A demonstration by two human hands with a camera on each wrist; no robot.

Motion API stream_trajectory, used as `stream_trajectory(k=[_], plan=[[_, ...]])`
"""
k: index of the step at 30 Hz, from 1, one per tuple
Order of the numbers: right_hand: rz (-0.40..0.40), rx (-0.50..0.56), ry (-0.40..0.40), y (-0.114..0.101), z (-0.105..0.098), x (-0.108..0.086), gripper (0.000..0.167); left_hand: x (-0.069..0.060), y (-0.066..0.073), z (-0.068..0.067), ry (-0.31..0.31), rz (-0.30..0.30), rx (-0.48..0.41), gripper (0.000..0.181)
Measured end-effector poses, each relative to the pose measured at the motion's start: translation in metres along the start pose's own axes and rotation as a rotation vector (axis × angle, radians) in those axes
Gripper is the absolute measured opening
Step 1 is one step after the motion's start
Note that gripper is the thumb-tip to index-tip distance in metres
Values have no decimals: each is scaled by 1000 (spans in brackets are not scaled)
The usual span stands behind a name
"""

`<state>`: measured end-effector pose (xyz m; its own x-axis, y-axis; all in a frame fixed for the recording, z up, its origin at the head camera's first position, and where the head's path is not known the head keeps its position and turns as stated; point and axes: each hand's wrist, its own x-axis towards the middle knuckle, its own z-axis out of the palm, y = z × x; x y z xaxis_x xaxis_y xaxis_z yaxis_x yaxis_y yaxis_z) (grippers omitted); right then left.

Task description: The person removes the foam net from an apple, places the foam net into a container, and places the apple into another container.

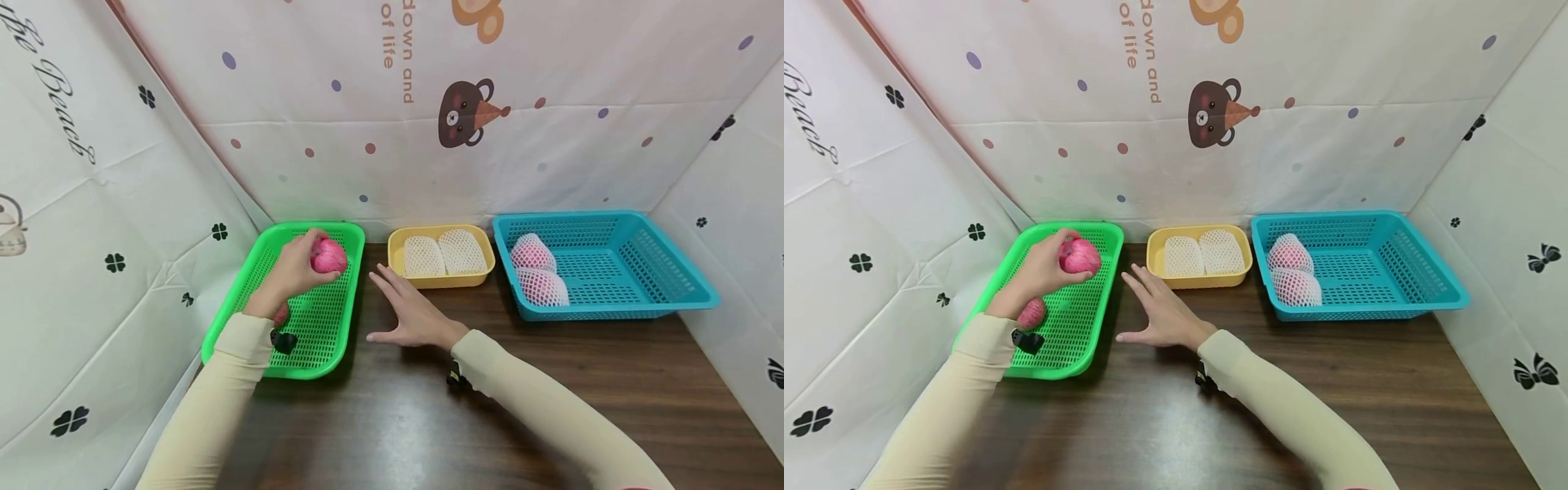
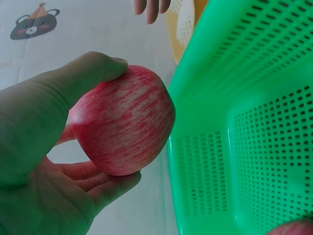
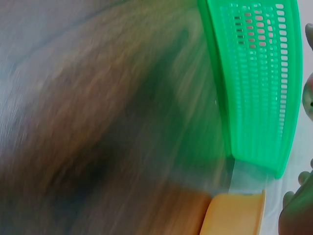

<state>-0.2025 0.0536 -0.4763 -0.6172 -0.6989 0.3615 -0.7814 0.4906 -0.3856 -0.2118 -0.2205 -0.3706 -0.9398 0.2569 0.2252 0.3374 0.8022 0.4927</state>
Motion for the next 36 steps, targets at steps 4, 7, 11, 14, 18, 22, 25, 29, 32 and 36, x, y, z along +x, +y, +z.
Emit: stream_trajectory(k=[4,7,11,14,18,22,25,29,32,36], plan=[[-14,11,-13,-8,7,5,118,0,-8,-3,-4,-7,8,73],[-22,15,-23,-14,11,9,118,-2,-13,-5,-9,-18,22,72],[-17,29,-39,-21,16,14,118,-3,-20,-7,-23,-28,36,71],[-18,45,-52,-25,19,17,118,-4,-25,-8,-27,-35,45,70],[-16,63,-88,-31,23,20,118,-4,-34,-10,-26,-51,55,69],[-22,59,-107,-35,28,21,118,-3,-43,-11,-31,-76,51,69],[-35,56,-101,-37,30,23,117,-3,-48,-13,-25,-100,56,69],[-40,49,-108,-38,32,23,117,-5,-53,-15,-27,-135,61,70],[-31,32,-124,-39,31,23,116,-6,-58,-16,-30,-166,75,69],[-19,4,-154,-41,28,25,115,-7,-66,-18,-38,-230,102,71]])
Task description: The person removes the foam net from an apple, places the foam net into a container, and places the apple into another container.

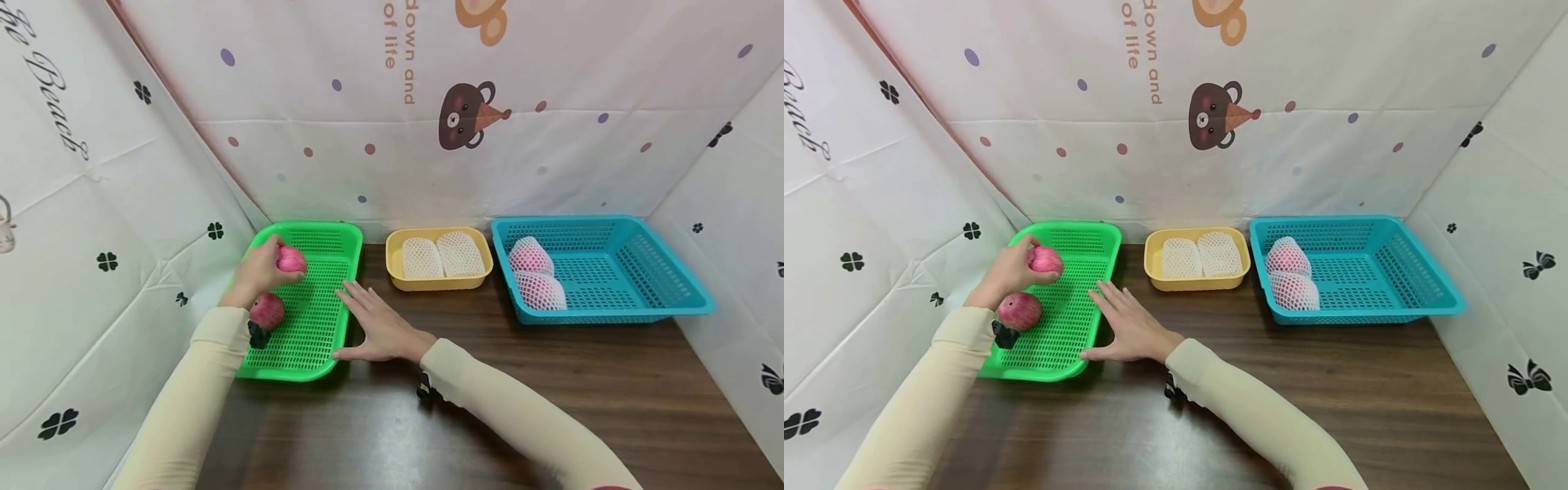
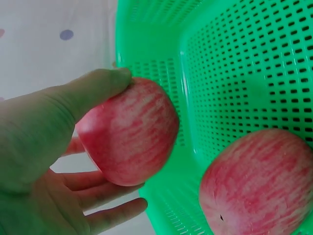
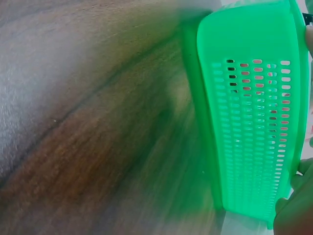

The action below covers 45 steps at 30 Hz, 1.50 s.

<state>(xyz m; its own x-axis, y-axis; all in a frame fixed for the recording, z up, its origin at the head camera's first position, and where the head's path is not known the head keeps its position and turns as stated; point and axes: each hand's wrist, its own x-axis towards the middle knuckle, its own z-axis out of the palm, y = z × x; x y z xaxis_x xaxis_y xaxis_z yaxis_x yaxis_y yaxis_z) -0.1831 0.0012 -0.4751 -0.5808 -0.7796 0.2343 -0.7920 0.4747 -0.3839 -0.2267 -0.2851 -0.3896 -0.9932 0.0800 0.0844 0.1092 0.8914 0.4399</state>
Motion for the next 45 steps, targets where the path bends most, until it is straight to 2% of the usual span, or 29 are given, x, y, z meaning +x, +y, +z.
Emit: stream_trajectory(k=[4,8,17,23,28,37,45], plan=[[9,-18,-27,-2,-3,1,115,2,-5,0,-34,-63,19,74],[18,-20,-42,-3,-4,2,114,6,-10,0,-56,-94,46,72],[31,-14,-40,-3,-3,2,111,13,-20,3,-110,-111,26,63],[35,-7,-44,-3,-2,2,110,13,-23,8,-166,-127,56,63],[31,-9,-36,-3,-2,2,108,14,-23,9,-180,-126,64,62],[28,-19,-42,-4,-2,1,107,18,-28,14,-235,-163,81,61],[32,-11,-41,-4,-2,0,104,20,-30,14,-240,-170,108,60]])
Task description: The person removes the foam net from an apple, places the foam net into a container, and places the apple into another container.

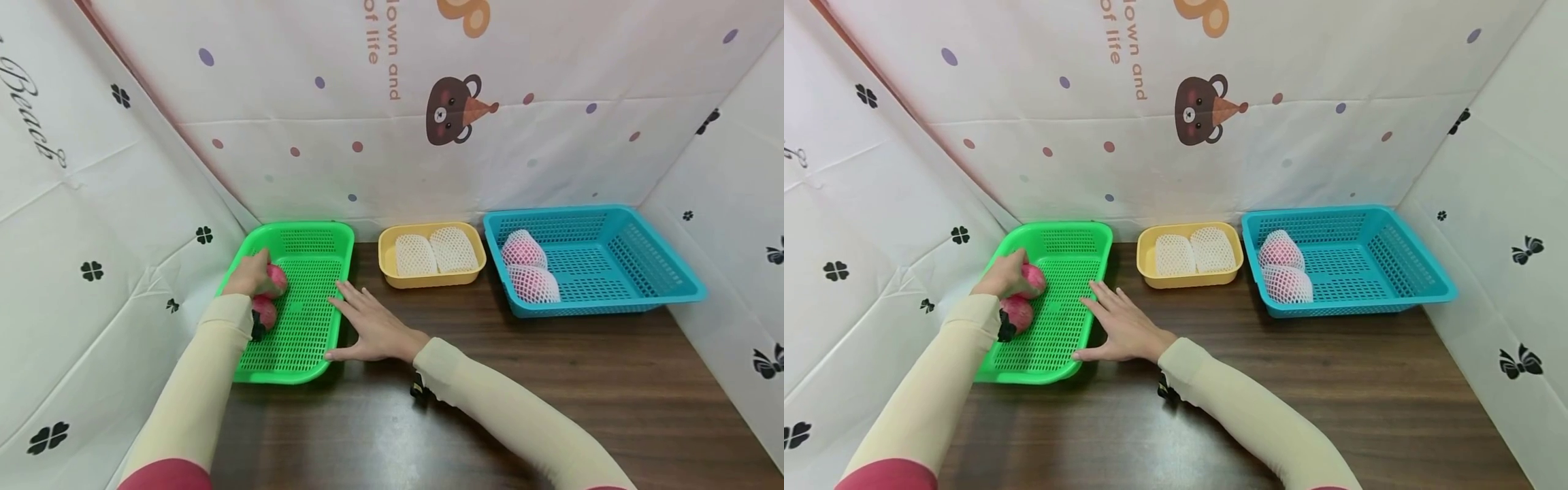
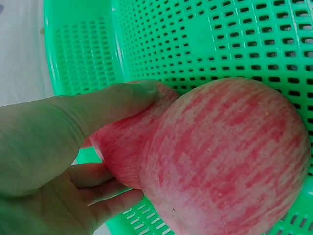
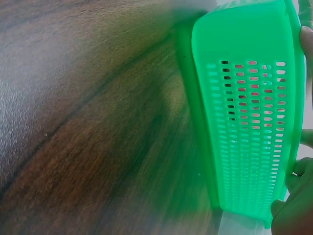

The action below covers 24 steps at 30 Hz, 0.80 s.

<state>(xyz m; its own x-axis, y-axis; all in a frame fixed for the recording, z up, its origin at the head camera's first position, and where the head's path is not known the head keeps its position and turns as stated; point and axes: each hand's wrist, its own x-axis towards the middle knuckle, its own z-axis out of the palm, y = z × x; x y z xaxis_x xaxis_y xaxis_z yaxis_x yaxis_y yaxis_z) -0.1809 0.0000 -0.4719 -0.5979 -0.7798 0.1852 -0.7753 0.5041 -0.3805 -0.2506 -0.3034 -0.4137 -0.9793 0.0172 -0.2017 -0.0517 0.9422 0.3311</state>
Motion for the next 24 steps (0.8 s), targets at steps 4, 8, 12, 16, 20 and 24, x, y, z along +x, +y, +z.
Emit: stream_trajectory(k=[4,8,12,16,20,24], plan=[[-2,0,-4,0,0,0,104,0,-1,1,-9,-16,9,63],[0,-3,-5,0,0,1,104,-2,1,1,-12,-17,13,65],[2,-5,0,0,1,1,103,-4,4,0,-8,-13,21,66],[5,-2,0,0,2,0,104,-4,5,1,2,-3,28,68],[4,-2,2,1,2,0,104,-5,5,1,17,4,31,70],[-5,-15,11,0,2,0,104,-5,4,1,30,13,32,73]])
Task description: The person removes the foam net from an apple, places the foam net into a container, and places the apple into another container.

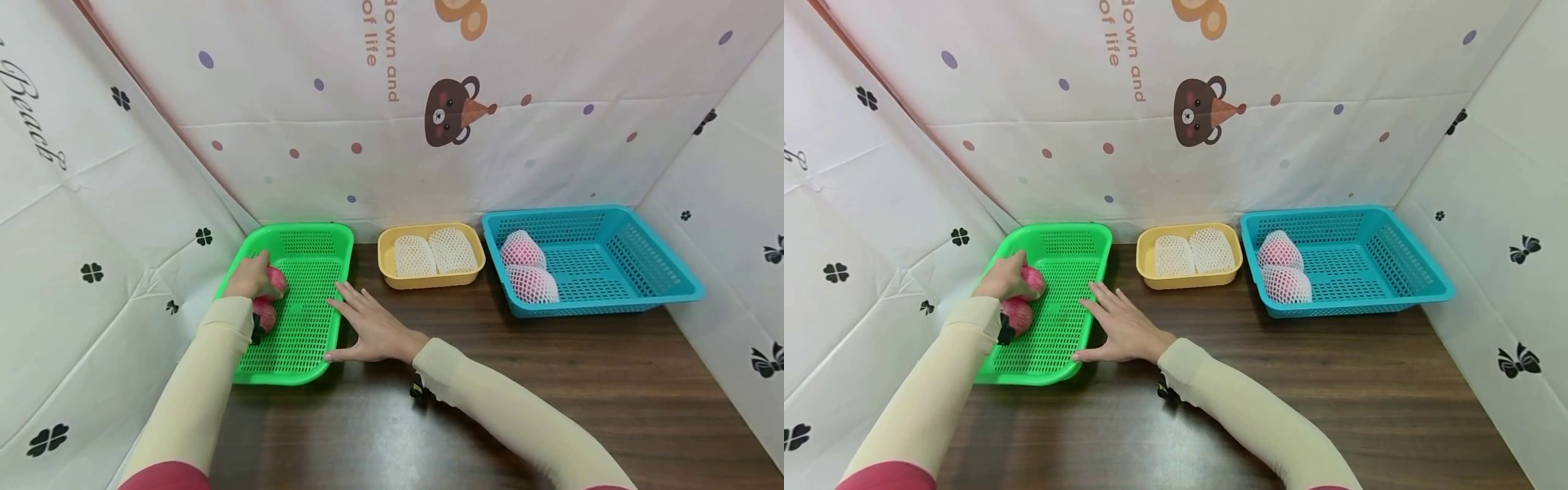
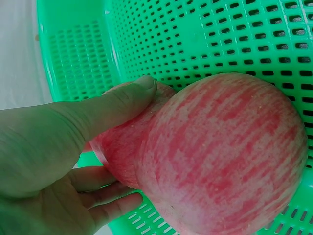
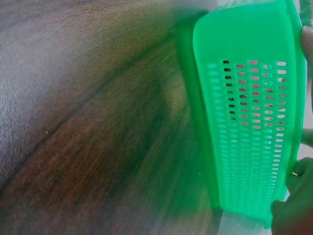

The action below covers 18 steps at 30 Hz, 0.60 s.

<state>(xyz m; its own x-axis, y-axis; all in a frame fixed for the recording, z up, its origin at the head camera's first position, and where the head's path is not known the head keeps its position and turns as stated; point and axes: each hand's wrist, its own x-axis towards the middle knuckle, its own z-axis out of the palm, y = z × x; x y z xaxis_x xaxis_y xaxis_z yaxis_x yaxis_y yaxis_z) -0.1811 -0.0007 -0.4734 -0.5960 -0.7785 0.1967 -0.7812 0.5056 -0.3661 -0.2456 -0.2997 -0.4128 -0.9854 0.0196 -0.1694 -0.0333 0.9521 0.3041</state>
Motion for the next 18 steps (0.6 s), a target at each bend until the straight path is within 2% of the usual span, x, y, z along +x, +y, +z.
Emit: stream_trajectory(k=[8,12,18], plan=[[-30,-44,-8,0,-2,0,106,1,-4,1,-15,-11,13,76],[-67,-85,16,3,-5,1,105,1,-4,1,-24,-22,12,79],[-77,-107,46,14,-26,1,104,-2,-2,0,-20,-16,6,71]])
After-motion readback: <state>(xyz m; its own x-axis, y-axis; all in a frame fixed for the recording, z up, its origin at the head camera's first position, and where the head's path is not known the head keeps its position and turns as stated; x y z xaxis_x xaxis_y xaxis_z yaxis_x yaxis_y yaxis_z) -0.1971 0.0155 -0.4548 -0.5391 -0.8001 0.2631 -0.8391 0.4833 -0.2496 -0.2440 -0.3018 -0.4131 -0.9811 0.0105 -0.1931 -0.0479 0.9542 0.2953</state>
